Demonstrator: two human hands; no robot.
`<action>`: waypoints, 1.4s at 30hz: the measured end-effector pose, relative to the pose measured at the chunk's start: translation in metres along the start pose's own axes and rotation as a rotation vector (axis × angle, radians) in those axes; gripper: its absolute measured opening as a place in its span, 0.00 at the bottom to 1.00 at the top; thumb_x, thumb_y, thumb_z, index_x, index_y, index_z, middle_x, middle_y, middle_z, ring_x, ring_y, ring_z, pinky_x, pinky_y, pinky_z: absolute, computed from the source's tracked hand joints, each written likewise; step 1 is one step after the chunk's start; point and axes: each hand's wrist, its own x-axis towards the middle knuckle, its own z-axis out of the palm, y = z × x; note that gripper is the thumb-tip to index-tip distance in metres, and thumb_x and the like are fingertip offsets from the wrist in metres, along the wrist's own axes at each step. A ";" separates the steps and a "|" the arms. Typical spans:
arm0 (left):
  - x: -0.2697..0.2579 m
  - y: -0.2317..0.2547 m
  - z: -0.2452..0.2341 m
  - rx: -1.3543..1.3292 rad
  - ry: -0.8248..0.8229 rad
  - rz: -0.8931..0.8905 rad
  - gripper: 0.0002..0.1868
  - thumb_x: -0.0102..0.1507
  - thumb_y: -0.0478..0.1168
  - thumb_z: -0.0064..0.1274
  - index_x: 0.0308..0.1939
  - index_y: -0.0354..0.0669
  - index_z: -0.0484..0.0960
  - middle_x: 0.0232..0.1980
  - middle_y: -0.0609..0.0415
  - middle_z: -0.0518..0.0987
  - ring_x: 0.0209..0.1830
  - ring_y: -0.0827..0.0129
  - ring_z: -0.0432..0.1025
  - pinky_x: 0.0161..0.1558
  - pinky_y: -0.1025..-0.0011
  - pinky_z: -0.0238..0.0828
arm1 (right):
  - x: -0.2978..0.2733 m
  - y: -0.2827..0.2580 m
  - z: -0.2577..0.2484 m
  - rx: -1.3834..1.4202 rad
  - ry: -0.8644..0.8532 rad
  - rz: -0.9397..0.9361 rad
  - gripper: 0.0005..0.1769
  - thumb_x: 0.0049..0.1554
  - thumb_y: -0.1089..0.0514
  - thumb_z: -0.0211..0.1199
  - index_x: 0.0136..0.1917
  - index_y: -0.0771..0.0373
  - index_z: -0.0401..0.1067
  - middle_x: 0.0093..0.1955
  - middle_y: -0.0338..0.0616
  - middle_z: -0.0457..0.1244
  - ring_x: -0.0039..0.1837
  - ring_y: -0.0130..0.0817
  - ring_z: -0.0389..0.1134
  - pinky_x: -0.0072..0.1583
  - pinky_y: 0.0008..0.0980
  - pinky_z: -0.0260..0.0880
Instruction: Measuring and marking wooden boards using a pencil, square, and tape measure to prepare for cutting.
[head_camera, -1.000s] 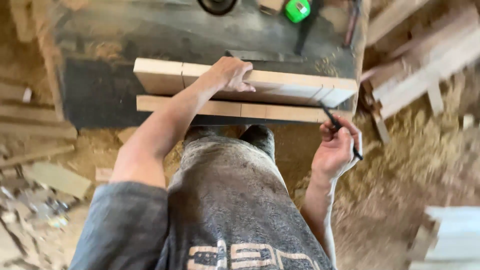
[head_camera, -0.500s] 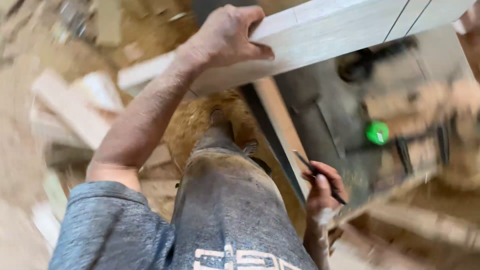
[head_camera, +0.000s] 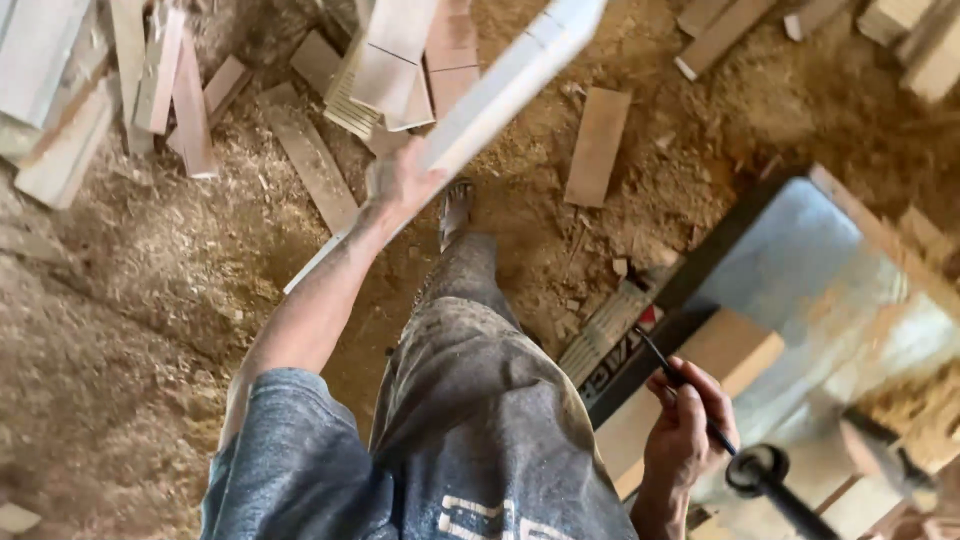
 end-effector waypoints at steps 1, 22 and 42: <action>-0.003 0.013 -0.028 -0.006 0.016 -0.082 0.32 0.63 0.45 0.63 0.67 0.37 0.71 0.60 0.41 0.80 0.47 0.60 0.80 0.37 0.70 0.85 | 0.008 -0.004 0.019 -0.037 -0.066 0.006 0.11 0.62 0.68 0.52 0.54 0.73 0.73 0.53 0.58 0.69 0.43 0.42 0.73 0.49 0.29 0.80; 0.161 0.012 0.137 -0.095 -0.464 -0.242 0.14 0.65 0.48 0.52 0.43 0.43 0.83 0.41 0.49 0.84 0.38 0.63 0.79 0.38 0.69 0.78 | 0.148 -0.069 0.181 -0.111 -0.217 0.137 0.11 0.62 0.70 0.52 0.55 0.75 0.73 0.53 0.57 0.69 0.46 0.40 0.73 0.51 0.30 0.80; 0.341 0.040 0.231 0.204 -0.258 -0.191 0.18 0.65 0.55 0.53 0.51 0.54 0.88 0.52 0.50 0.84 0.60 0.52 0.74 0.63 0.56 0.70 | 0.453 -0.108 0.168 0.178 -0.158 -0.018 0.10 0.58 0.69 0.61 0.52 0.76 0.78 0.49 0.66 0.68 0.45 0.49 0.74 0.47 0.51 0.81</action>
